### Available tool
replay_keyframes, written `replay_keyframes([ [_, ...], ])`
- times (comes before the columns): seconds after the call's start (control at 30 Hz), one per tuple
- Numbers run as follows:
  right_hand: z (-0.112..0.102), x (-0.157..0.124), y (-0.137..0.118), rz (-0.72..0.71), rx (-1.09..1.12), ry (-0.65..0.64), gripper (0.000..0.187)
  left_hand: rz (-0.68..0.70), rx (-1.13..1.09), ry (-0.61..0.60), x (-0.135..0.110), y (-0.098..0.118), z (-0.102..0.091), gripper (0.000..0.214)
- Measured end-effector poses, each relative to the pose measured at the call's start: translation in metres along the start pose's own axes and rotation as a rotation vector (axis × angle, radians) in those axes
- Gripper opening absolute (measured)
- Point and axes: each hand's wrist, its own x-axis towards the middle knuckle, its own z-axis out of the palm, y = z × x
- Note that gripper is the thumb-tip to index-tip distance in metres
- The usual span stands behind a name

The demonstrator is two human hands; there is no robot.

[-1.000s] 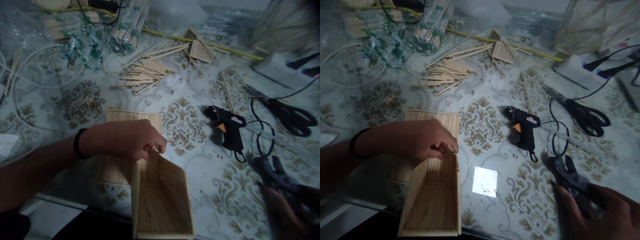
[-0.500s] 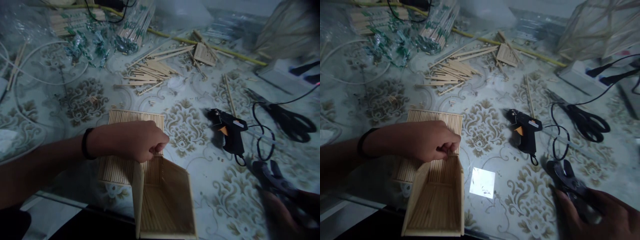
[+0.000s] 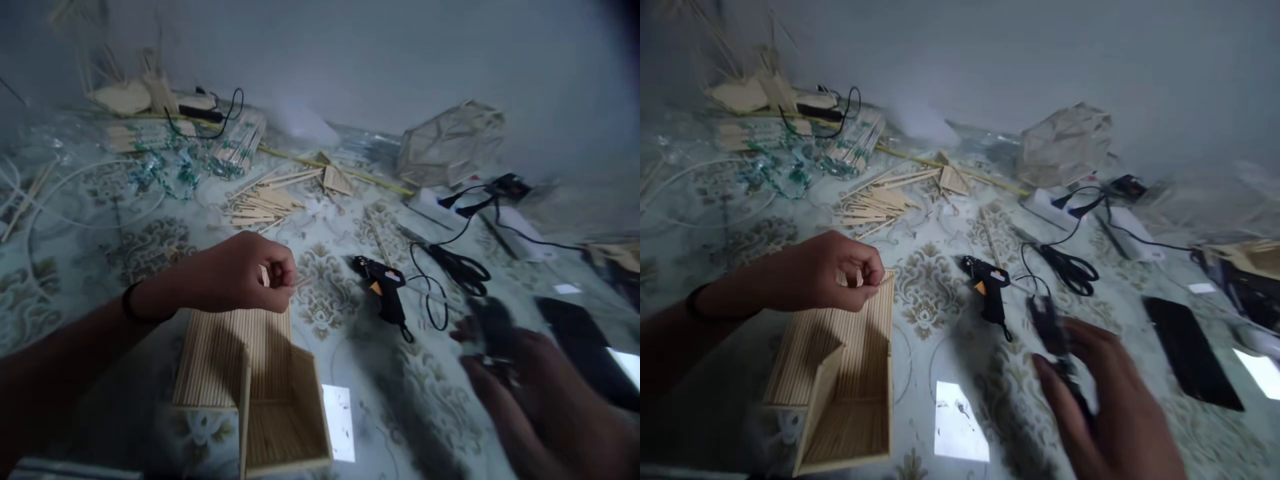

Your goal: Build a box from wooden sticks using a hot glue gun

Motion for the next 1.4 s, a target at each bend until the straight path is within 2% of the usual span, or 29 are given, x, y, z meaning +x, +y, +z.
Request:
replay_keyframes([
  [0.1, 0.009, 0.035, -0.057, -0.197, 0.07, 0.039, 0.018, -0.024, -0.26, 0.049, -0.008, 0.016, -0.003, 0.01],
  [0.17, 0.016, 0.052, -0.081, -0.265, 0.107, 0.073, 0.021, 0.008, -0.379, 0.06, -0.012, 0.021, -0.002, 0.011],
  [0.27, 0.025, 0.069, -0.101, -0.346, 0.164, 0.099, 0.024, 0.057, -0.448, 0.09, -0.015, 0.023, 0.001, 0.01],
  [0.37, 0.029, 0.075, -0.112, -0.384, 0.217, 0.115, 0.028, 0.092, -0.426, 0.103, -0.017, 0.023, 0.002, 0.004],
  [0.53, 0.033, 0.073, -0.123, -0.374, 0.279, 0.116, 0.032, 0.122, -0.334, 0.077, -0.02, 0.023, 0.003, 0.011],
  [0.73, 0.03, 0.071, -0.123, -0.359, 0.216, 0.115, 0.033, 0.1, -0.267, 0.079, -0.019, 0.027, 0.002, 0.003],
  [1.13, 0.033, 0.067, -0.126, -0.348, 0.253, 0.144, 0.046, 0.15, -0.285, 0.095, -0.02, 0.023, 0.006, 0.01],
  [1.23, 0.034, 0.068, -0.126, -0.337, 0.263, 0.141, 0.044, 0.164, -0.257, 0.085, -0.02, 0.024, 0.006, 0.009],
  [1.4, 0.037, 0.068, -0.124, -0.319, 0.239, 0.163, 0.034, 0.097, -0.296, 0.072, -0.022, 0.024, 0.005, 0.006],
])
